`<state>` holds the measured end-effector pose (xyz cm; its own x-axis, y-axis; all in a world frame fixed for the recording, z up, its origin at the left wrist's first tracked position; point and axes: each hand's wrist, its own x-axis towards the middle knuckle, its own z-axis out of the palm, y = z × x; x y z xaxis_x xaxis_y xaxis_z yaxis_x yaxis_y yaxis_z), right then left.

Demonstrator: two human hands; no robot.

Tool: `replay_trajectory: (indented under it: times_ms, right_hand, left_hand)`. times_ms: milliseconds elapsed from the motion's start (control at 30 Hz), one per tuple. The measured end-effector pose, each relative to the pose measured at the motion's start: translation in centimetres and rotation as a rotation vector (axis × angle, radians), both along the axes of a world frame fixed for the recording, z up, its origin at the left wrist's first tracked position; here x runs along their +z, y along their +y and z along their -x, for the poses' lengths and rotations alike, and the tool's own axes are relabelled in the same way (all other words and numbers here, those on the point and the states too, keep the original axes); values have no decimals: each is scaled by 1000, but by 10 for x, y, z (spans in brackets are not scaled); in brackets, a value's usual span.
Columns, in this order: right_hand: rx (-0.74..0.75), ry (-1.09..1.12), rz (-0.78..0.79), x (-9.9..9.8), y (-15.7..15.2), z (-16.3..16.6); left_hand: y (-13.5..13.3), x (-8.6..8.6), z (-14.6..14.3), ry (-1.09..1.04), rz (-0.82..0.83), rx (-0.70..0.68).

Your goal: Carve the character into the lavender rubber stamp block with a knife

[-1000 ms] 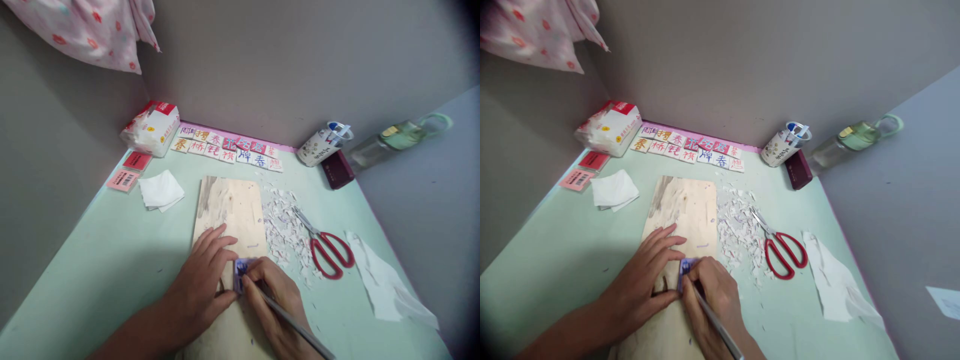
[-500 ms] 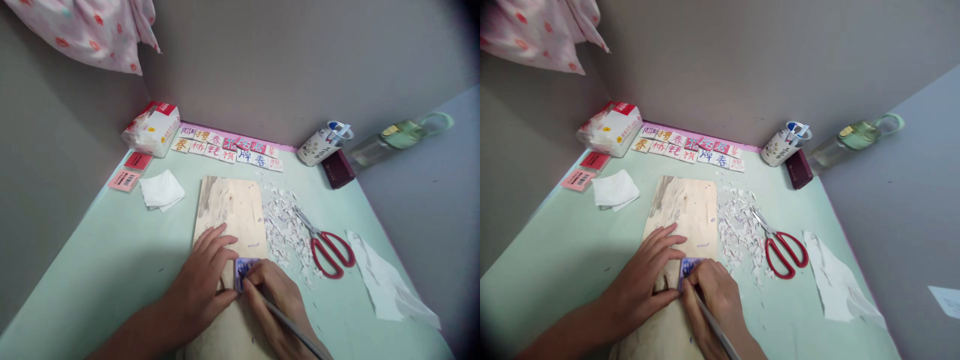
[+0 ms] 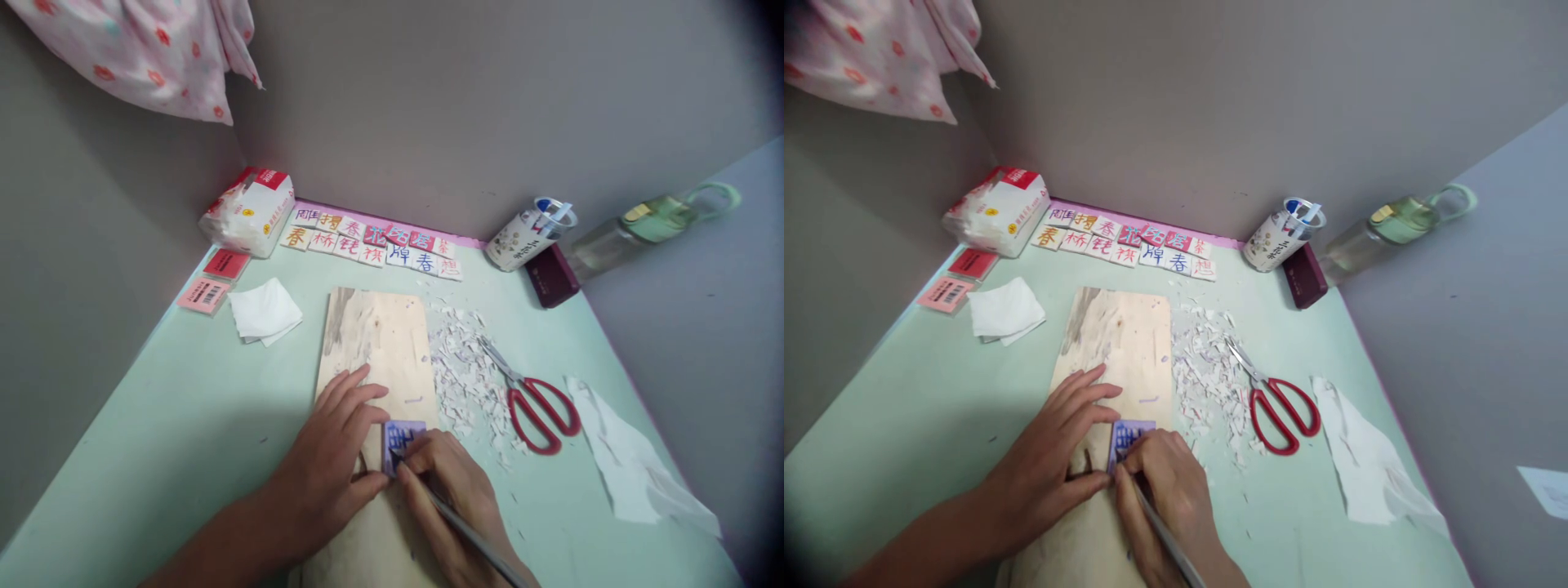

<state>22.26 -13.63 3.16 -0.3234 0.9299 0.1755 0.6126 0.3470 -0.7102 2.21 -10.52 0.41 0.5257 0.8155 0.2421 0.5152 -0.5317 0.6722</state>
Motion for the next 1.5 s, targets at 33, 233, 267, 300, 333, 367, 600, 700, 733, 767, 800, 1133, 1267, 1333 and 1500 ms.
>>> replay_trajectory:
  times_ms: [33,233,267,300,333,367,600,700,733,767,800,1133,1267,1333,1500]
  right_hand:
    - [-10,18,-9,-2,-1,0]
    - [-14,34,-66,-9,0,1]
    - [-15,27,-66,-9,0,1]
    - [-18,23,-66,-7,1,1]
    - [-17,21,-68,-6,2,1]
    - [-12,21,-72,-4,2,1]
    - [93,-9,-36,3,3,-8]
    - [144,-27,-84,0,0,-10]
    - [144,-15,-114,-1,-1,-9]
    - [139,1,-135,-2,-3,-9]
    - [140,18,-144,-2,-4,-9]
    - [72,106,12,5,-1,-13]
    - [25,121,-5,2,2,-13]
    - [9,106,4,1,1,-14]
    - [-33,116,22,-1,-1,-14]
  left_hand:
    - [0,0,0,1,-3,1]
    - [-1,-2,-8,5,-70,45]
    - [0,-3,-8,5,-82,49]
    - [0,-3,-9,7,-88,51]
    - [1,-3,-9,11,-89,47]
    - [2,-3,-8,14,-85,40]
    - [7,2,5,37,-20,-64]
    - [8,4,8,52,-8,-104]
    - [9,5,9,56,0,-120]
    - [9,6,10,58,12,-137]
    - [9,7,10,55,26,-154]
    - [14,7,10,-15,61,-73]
    - [15,2,8,24,19,-20]
    - [15,2,8,45,13,-12]
    - [15,2,8,57,24,5]
